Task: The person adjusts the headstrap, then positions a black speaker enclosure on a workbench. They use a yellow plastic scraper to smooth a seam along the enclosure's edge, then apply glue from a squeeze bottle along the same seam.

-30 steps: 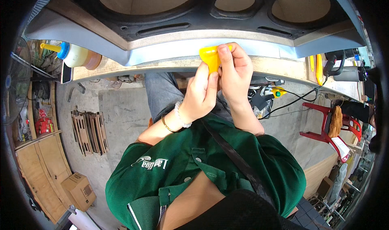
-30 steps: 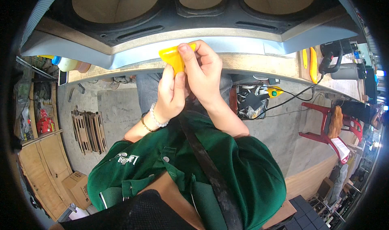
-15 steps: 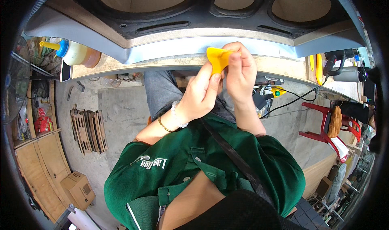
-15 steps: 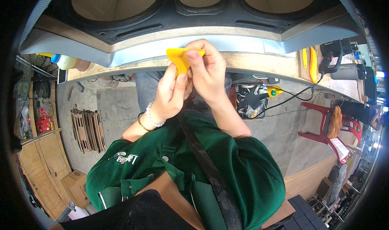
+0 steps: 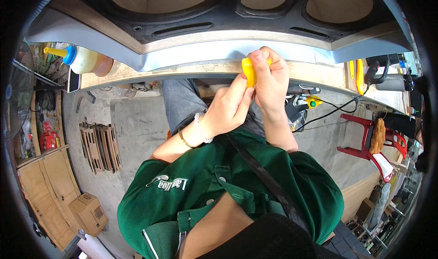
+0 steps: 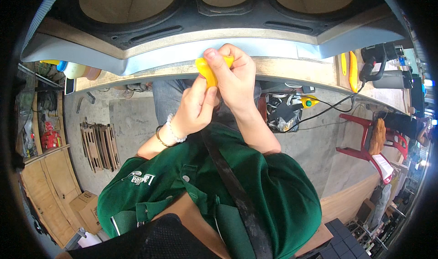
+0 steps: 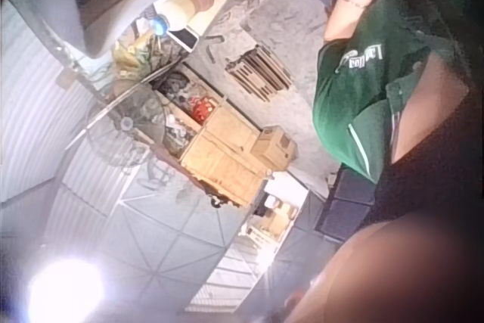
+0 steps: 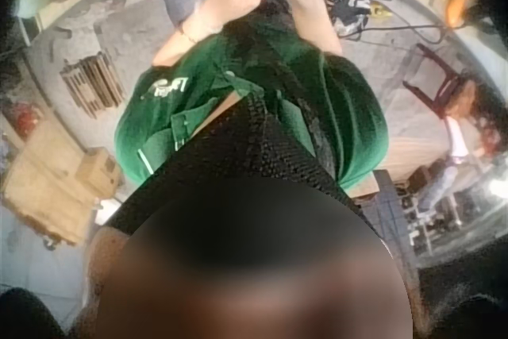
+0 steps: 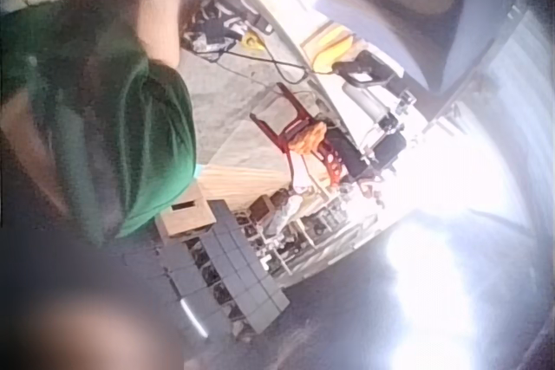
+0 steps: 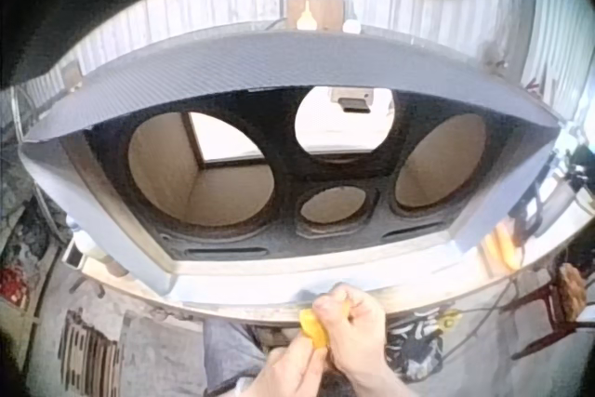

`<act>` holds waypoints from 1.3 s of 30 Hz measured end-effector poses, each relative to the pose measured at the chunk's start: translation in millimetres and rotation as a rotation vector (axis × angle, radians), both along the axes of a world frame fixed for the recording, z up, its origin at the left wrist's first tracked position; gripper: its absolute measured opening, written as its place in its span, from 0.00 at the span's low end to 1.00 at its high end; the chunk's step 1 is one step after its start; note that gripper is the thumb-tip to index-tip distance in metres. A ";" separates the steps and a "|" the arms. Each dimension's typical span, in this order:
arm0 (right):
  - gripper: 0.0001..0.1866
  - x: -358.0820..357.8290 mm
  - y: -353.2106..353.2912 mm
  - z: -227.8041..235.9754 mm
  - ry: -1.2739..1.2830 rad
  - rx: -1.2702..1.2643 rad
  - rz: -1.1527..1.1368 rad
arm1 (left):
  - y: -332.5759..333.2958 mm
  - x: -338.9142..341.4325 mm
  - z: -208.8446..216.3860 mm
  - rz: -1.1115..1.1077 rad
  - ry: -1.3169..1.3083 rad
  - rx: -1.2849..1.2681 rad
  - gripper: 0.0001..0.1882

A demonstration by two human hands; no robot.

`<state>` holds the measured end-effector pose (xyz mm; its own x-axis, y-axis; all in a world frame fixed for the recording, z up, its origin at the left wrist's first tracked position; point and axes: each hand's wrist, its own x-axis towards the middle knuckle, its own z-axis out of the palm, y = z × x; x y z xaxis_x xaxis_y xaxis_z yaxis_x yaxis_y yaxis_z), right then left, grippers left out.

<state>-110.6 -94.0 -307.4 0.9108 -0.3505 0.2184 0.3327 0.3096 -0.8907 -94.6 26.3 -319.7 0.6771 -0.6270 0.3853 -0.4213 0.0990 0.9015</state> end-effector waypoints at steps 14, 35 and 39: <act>0.08 -4.5 -2.4 8.3 0.041 -0.105 0.079 | 3.3 4.5 5.5 -0.025 0.293 -0.066 0.04; 0.21 2.7 -4.3 -0.3 0.074 0.263 0.162 | -3.5 0.7 -8.5 0.102 -0.191 0.059 0.16; 0.33 -2.5 -3.6 3.7 0.125 0.322 0.151 | -0.2 4.2 -2.4 -0.023 0.233 -0.081 0.08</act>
